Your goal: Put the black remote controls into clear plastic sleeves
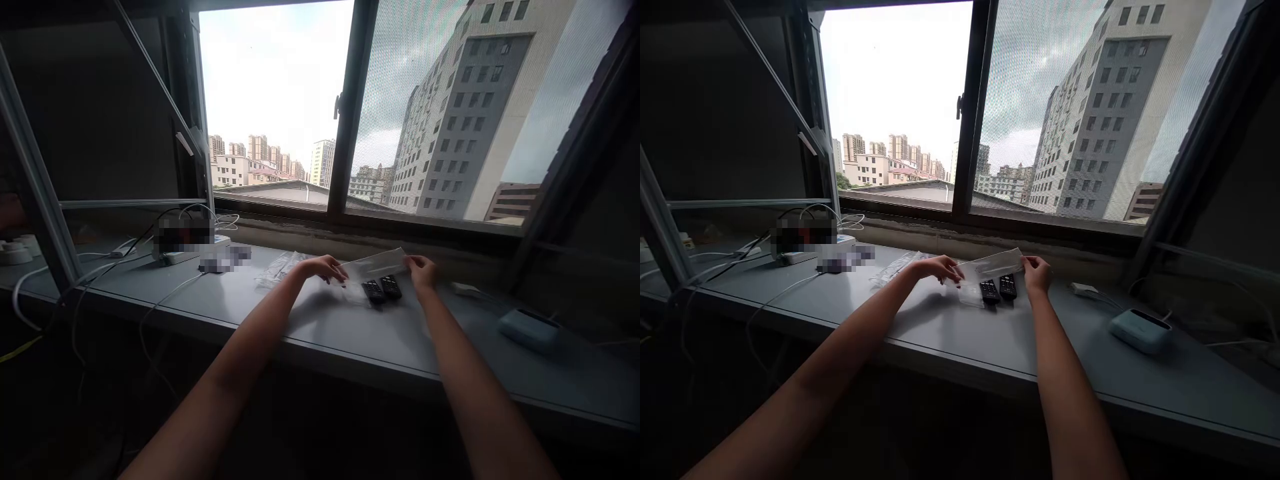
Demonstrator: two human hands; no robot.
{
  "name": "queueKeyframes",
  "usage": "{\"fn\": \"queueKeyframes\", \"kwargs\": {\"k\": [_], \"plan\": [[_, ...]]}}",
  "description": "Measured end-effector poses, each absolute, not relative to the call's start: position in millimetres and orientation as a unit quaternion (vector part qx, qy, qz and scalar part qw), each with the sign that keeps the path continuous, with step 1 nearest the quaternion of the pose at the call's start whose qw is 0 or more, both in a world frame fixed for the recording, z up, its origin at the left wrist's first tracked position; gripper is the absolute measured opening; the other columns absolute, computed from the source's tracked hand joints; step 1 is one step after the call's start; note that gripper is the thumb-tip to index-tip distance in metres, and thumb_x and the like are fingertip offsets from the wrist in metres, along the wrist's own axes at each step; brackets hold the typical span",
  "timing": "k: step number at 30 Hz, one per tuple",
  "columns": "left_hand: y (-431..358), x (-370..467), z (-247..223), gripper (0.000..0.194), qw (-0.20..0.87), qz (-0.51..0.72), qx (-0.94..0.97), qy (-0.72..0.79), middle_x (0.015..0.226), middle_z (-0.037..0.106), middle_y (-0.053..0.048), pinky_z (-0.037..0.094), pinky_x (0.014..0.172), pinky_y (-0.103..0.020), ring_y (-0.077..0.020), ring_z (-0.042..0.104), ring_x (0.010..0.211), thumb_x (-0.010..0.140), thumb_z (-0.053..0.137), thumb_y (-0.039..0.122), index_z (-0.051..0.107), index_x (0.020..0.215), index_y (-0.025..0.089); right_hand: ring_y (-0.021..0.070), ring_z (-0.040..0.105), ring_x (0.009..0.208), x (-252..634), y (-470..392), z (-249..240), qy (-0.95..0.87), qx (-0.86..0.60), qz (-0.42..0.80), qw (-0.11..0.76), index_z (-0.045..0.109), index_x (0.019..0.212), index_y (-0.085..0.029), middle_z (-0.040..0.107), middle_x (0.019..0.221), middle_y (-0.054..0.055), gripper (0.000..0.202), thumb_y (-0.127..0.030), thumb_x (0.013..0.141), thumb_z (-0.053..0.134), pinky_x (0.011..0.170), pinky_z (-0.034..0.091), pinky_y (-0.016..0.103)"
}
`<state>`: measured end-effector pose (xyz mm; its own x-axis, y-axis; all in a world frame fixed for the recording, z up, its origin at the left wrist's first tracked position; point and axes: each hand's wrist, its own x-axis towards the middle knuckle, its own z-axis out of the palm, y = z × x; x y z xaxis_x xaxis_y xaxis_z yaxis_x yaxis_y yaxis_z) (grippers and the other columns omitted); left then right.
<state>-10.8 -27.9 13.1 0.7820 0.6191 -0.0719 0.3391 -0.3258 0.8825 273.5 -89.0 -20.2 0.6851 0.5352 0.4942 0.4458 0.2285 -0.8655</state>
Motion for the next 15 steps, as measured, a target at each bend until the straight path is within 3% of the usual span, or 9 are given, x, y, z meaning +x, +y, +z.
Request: {"fn": "queueKeyframes", "kwargs": {"k": [7, 12, 15], "plan": [[-21, -17, 12, 0.045, 0.497, 0.157, 0.796, 0.307, 0.077, 0.074, -0.004, 0.032, 0.050, -0.019, -0.0095, 0.058, 0.064, 0.055, 0.088, 0.038, 0.076, 0.092, 0.017, 0.0235, 0.062, 0.071, 274, -92, -23, -0.428, -0.726, -0.030, 0.538, 0.063, 0.067, -0.020, 0.068, 0.070, 0.007, 0.017, -0.033, 0.076, 0.069, 0.069, 0.046, 0.034], [-22, -21, 13, 0.051, 0.516, 0.152, 0.789, 0.295, 0.076, 0.073, -0.005, 0.027, 0.047, -0.020, -0.0076, 0.052, 0.056, 0.052, 0.090, 0.034, 0.075, 0.097, 0.015, 0.0236, 0.061, 0.070, 282, -91, -25, -0.392, -0.743, -0.048, 0.541, 0.067, 0.073, -0.020, 0.069, 0.075, 0.008, 0.021, -0.040, 0.076, 0.067, 0.064, 0.044, 0.033], [-21, -21, 12, 0.051, 0.525, 0.203, 0.764, 0.316, 0.076, 0.072, -0.004, 0.033, 0.048, -0.019, -0.0075, 0.054, 0.057, 0.054, 0.090, 0.029, 0.074, 0.099, 0.013, 0.0236, 0.060, 0.066, 287, -89, -27, -0.373, -0.737, -0.055, 0.561, 0.067, 0.077, -0.019, 0.068, 0.072, 0.009, 0.031, -0.049, 0.080, 0.062, 0.060, 0.043, 0.033]]}}
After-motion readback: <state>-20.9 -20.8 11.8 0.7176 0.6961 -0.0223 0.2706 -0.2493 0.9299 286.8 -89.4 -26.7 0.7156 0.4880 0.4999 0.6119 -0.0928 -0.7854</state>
